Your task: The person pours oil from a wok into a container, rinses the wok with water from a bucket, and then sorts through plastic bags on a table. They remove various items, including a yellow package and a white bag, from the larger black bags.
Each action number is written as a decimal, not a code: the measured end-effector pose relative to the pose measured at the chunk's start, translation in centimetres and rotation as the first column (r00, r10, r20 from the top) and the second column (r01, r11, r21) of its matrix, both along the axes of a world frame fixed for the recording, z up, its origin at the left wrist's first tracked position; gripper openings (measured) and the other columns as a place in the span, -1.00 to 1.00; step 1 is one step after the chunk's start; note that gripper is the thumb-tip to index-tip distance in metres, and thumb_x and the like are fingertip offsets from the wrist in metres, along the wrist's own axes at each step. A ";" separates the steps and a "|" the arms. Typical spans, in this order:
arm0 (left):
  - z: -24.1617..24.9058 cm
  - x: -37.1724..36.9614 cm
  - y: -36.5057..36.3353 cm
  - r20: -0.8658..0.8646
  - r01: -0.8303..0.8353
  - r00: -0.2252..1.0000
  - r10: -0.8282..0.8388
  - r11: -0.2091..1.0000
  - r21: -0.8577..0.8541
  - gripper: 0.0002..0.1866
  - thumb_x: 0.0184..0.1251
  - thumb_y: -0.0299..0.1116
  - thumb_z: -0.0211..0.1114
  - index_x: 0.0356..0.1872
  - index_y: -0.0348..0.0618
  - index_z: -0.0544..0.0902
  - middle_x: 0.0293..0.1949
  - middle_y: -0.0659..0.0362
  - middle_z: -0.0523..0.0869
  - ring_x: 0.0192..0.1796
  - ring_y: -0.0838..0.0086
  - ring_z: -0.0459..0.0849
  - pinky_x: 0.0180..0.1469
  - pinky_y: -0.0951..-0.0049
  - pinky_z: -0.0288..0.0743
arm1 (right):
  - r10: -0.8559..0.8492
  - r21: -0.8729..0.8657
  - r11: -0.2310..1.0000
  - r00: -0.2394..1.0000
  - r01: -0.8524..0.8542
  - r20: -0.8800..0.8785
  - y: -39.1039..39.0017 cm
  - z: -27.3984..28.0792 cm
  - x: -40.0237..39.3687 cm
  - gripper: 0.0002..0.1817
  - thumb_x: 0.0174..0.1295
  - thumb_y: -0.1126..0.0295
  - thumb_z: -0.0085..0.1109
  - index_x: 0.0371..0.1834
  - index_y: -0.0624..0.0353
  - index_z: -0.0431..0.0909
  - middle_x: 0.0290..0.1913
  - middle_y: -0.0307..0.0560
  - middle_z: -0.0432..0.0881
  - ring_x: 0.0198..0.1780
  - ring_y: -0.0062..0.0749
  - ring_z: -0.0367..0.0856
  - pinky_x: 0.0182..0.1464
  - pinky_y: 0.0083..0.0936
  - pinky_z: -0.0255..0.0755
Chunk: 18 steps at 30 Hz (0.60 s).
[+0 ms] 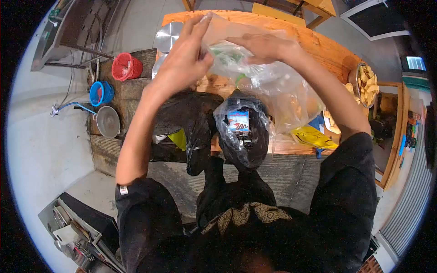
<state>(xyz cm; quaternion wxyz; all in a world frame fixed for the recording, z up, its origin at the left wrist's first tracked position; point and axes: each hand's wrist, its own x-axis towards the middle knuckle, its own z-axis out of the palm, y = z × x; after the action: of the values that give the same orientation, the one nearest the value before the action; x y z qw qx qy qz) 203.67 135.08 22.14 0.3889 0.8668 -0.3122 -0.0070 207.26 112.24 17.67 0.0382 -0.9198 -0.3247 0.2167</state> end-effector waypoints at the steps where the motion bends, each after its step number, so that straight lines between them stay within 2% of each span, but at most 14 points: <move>1: -0.2 0.6 0.2 0.013 -0.006 1.000 0.006 1.000 0.002 -0.22 0.00 -0.58 0.20 0.35 -0.10 0.16 0.25 -0.04 0.25 0.20 0.15 0.39 0.08 0.36 0.42 | 0.040 0.000 0.999 0.999 -0.040 0.005 -0.5 1.4 -0.6 -0.26 0.06 0.35 0.18 0.36 -0.03 0.12 0.10 0.23 0.44 0.10 0.01 0.44 0.11 -0.18 0.34; 3: -0.4 1.2 0.3 0.039 -0.015 0.999 0.015 1.000 0.003 -0.25 0.01 -0.58 0.19 0.33 -0.11 0.19 0.24 -0.03 0.25 0.19 0.17 0.39 0.02 0.37 0.46 | 0.117 -0.002 0.993 0.993 -0.117 0.015 -2.4 3.7 -1.8 -0.32 0.06 0.41 0.17 0.32 0.00 0.20 0.06 0.20 0.48 0.07 0.01 0.46 0.11 -0.20 0.34; 4: 0.0 1.1 0.1 -0.041 -0.069 0.997 0.069 0.998 0.012 -0.38 0.02 -0.60 0.16 0.23 -0.11 0.33 0.23 -0.05 0.25 0.17 0.23 0.42 -0.02 0.40 0.49 | 0.081 -0.060 0.995 0.997 -0.080 0.006 -3.2 5.4 -2.0 -0.37 0.07 0.43 0.16 0.29 0.01 0.26 0.05 0.18 0.49 0.07 0.00 0.47 0.11 -0.21 0.35; 6: 0.1 1.4 0.1 -0.007 -0.064 0.998 0.065 0.997 0.038 -0.45 0.02 -0.58 0.17 0.14 -0.09 0.40 0.22 -0.06 0.25 0.17 0.20 0.42 0.02 0.35 0.47 | 0.006 -0.174 0.985 1.000 -0.008 -0.008 -4.7 8.3 -2.4 -0.45 0.08 0.46 0.15 0.22 0.04 0.36 0.01 0.13 0.53 0.05 0.00 0.48 0.10 -0.24 0.36; 7: 0.2 1.5 0.2 0.012 -0.062 0.998 0.061 0.997 0.049 -0.49 0.01 -0.57 0.18 0.10 -0.08 0.44 0.22 -0.07 0.24 0.17 0.19 0.42 0.04 0.32 0.47 | 0.048 -0.047 0.998 0.994 -0.043 0.099 -6.1 9.1 -2.2 -0.50 0.10 0.47 0.13 0.18 0.06 0.40 -0.01 0.09 0.55 0.03 -0.05 0.50 0.10 -0.26 0.37; 9: 0.7 1.3 0.1 0.209 -0.081 0.976 0.054 0.989 0.123 -0.54 0.00 -0.52 0.21 0.03 -0.06 0.48 0.22 -0.07 0.24 0.17 0.13 0.40 0.08 0.26 0.43 | 0.095 0.186 0.969 0.942 -0.161 0.322 -8.5 11.2 -1.4 -0.59 0.13 0.49 0.09 0.11 0.09 0.47 -0.04 0.03 0.58 -0.01 -0.15 0.54 0.08 -0.30 0.38; 11: 1.0 1.1 -0.2 0.348 -0.101 0.937 0.040 0.982 0.159 -0.56 -0.01 -0.48 0.23 0.00 -0.04 0.50 0.22 -0.07 0.25 0.17 0.07 0.38 0.13 0.21 0.39 | -0.142 0.456 0.890 0.963 0.023 0.229 -9.7 13.6 -1.7 -0.60 0.17 0.50 0.07 0.12 0.09 0.45 0.00 -0.08 0.58 -0.04 -0.32 0.55 0.07 -0.35 0.39; 12: 1.1 1.0 -0.5 0.391 -0.103 0.920 0.032 0.981 0.164 -0.55 -0.02 -0.45 0.24 0.01 -0.03 0.50 0.21 -0.07 0.26 0.17 0.04 0.38 0.15 0.19 0.36 | -0.219 0.510 0.857 0.951 0.080 0.220 -9.9 14.6 -1.7 -0.61 0.23 0.36 0.05 0.14 0.09 0.44 0.05 -0.10 0.57 -0.03 -0.41 0.52 0.11 -0.35 0.36; 15: 2.5 0.3 -1.7 0.551 -0.110 0.834 0.016 0.984 0.138 -0.51 -0.03 -0.41 0.27 0.04 0.00 0.48 0.20 -0.08 0.28 0.18 0.02 0.36 0.20 0.18 0.31 | -0.412 0.797 0.583 0.903 0.157 0.124 -9.8 17.5 -3.0 -0.61 0.25 0.13 0.07 -0.02 0.18 0.41 -0.19 -0.15 0.53 -0.12 -0.41 0.48 -0.06 -0.50 0.38; 17: 3.3 -0.9 -3.2 0.606 -0.047 0.794 -0.042 0.990 0.131 -0.47 -0.05 -0.40 0.29 0.07 0.00 0.45 0.17 -0.08 0.30 0.18 0.01 0.35 0.22 0.18 0.27 | -0.460 0.816 0.518 0.888 0.254 0.016 -11.4 18.4 -2.5 -0.66 0.28 0.18 0.03 0.00 0.16 0.41 -0.09 -0.25 0.48 -0.07 -0.47 0.45 -0.02 -0.47 0.38; 18: 3.5 -1.4 -4.2 0.604 0.020 0.791 -0.099 0.990 0.136 -0.44 -0.07 -0.40 0.30 0.08 0.00 0.44 0.16 -0.08 0.32 0.19 0.00 0.34 0.23 0.18 0.25 | -0.517 0.864 0.441 0.856 0.242 0.025 -11.1 18.5 -2.9 -0.70 0.30 0.25 -0.02 0.00 0.18 0.40 -0.11 -0.24 0.49 -0.07 -0.50 0.45 -0.01 -0.49 0.37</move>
<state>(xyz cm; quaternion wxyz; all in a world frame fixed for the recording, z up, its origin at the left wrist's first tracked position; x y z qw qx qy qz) 202.31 130.85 25.62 0.2134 0.8347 -0.4470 0.2408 204.34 101.15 36.21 0.4734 -0.8562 -0.1720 -0.1149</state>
